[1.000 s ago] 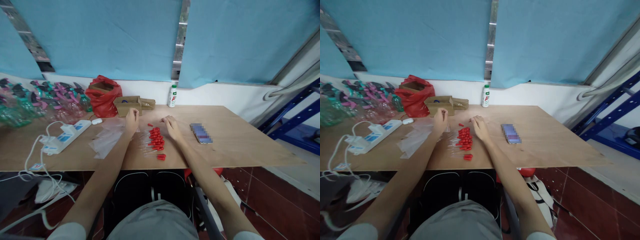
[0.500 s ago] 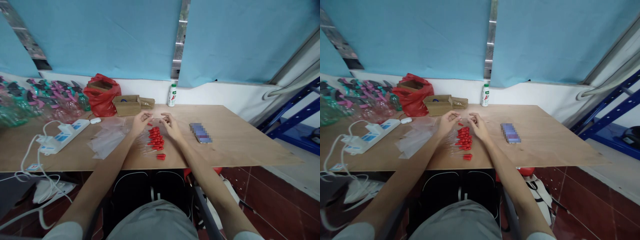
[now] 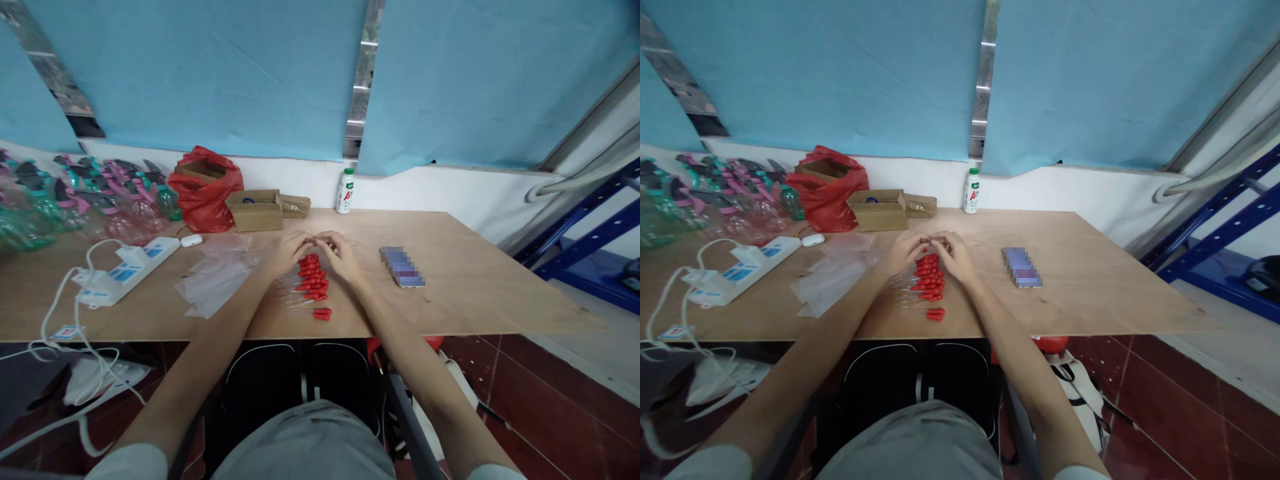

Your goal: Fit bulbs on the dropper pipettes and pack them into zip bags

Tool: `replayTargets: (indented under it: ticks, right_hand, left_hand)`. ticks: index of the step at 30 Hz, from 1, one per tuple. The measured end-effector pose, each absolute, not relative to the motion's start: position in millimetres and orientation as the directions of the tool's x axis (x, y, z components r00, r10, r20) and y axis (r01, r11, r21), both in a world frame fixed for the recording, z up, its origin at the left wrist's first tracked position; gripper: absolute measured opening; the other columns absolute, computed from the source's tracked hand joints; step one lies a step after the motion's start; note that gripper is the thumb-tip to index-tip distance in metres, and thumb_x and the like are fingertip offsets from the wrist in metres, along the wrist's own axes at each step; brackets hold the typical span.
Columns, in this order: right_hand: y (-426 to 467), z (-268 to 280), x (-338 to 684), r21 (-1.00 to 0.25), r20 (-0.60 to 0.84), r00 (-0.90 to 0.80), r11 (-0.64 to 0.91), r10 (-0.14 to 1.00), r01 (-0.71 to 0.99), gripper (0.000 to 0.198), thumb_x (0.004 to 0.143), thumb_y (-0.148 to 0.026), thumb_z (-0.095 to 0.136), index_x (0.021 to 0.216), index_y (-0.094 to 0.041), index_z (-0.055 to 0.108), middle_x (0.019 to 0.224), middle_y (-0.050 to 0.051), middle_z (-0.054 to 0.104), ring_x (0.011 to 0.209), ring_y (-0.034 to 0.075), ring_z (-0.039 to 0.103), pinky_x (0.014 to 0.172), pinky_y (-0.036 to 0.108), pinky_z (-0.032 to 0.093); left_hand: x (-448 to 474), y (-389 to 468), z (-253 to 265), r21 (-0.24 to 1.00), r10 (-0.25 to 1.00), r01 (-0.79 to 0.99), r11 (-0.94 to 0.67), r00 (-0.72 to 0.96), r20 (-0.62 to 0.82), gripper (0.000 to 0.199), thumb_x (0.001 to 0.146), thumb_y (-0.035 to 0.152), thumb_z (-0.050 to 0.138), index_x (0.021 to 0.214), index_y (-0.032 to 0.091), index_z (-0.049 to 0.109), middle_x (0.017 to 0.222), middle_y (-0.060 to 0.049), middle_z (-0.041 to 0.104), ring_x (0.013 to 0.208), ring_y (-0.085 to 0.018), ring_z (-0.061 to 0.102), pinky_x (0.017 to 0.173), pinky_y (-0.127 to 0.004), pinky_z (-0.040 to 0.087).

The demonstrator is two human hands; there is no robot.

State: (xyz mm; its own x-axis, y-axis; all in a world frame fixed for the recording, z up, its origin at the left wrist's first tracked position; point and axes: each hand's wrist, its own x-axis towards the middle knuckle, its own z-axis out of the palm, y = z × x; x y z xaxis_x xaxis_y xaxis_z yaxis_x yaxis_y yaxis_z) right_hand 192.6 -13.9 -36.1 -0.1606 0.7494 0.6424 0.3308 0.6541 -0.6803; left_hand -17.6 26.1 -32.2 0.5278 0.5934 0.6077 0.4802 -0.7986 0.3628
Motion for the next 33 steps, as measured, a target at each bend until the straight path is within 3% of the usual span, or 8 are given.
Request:
replayTargets:
  ticks: [4,8,11,14,17,24,33]
  right_hand:
    - [-11,-39,190,-0.709,0.625,-0.146,0.635,0.767,0.306,0.038,0.106,-0.045,0.055,0.137,-0.023,0.059,0.111,0.007,0.079,0.092,0.022,0.068,0.082,0.035,0.052]
    - [-5,-44,194,-0.722,0.610,-0.075,0.592,0.789,0.359,0.038,0.106,-0.045,0.052,0.136,-0.022,0.058,0.107,0.007,0.077,0.090,0.022,0.067,0.084,0.036,0.051]
    - [-1,-47,197,-0.729,0.594,-0.058,0.567,0.803,0.383,0.038,0.106,-0.046,0.050,0.135,-0.022,0.059,0.106,0.008,0.076,0.092,0.023,0.067,0.085,0.036,0.051]
    - [1,-49,199,-0.727,0.584,-0.069,0.559,0.809,0.399,0.039,0.107,-0.046,0.049,0.135,-0.022,0.058,0.104,0.007,0.075,0.092,0.024,0.066,0.087,0.037,0.052]
    - [1,-50,199,-0.725,0.575,-0.086,0.555,0.814,0.407,0.037,0.107,-0.046,0.048,0.134,-0.023,0.059,0.103,0.007,0.076,0.094,0.024,0.068,0.092,0.039,0.052]
    - [2,-50,199,-0.717,0.574,-0.099,0.558,0.812,0.418,0.035,0.108,-0.046,0.046,0.130,-0.023,0.061,0.101,0.007,0.076,0.098,0.025,0.070,0.098,0.041,0.051]
    - [1,-50,199,-0.718,0.568,-0.086,0.544,0.818,0.435,0.036,0.108,-0.047,0.046,0.129,-0.023,0.062,0.101,0.007,0.076,0.094,0.024,0.069,0.094,0.039,0.052]
  left_hand:
    - [-20,36,-45,0.384,0.684,0.583,-0.716,0.477,0.551,0.025,0.111,0.032,0.042,0.121,0.022,0.063,0.113,-0.010,0.073,0.104,-0.024,0.070,0.096,-0.037,0.051]
    - [-25,44,-54,0.370,0.810,0.746,-0.553,0.377,0.449,0.026,0.111,0.030,0.039,0.120,0.017,0.061,0.108,-0.015,0.074,0.102,-0.029,0.072,0.092,-0.040,0.053]
    - [-30,48,-59,0.366,0.864,0.806,-0.466,0.326,0.384,0.029,0.110,0.027,0.041,0.125,0.016,0.062,0.113,-0.016,0.076,0.110,-0.030,0.073,0.098,-0.041,0.053]
    - [-33,54,-63,0.359,0.839,0.771,-0.526,0.402,0.366,0.031,0.109,0.026,0.044,0.128,0.019,0.067,0.128,-0.014,0.075,0.124,-0.028,0.069,0.110,-0.040,0.050]
    - [-33,59,-64,0.340,0.814,0.746,-0.572,0.468,0.344,0.033,0.107,0.024,0.046,0.119,0.020,0.076,0.127,-0.012,0.077,0.123,-0.027,0.069,0.113,-0.041,0.048]
    - [-34,61,-62,0.425,0.863,0.752,-0.504,0.417,0.285,0.024,0.096,0.021,0.063,0.111,0.021,0.081,0.113,-0.010,0.081,0.104,-0.026,0.072,0.100,-0.038,0.054]
    - [-30,66,-66,0.627,0.912,0.663,-0.408,0.331,0.243,0.023,0.093,0.017,0.062,0.105,0.019,0.081,0.108,-0.009,0.082,0.100,-0.026,0.074,0.098,-0.040,0.055]
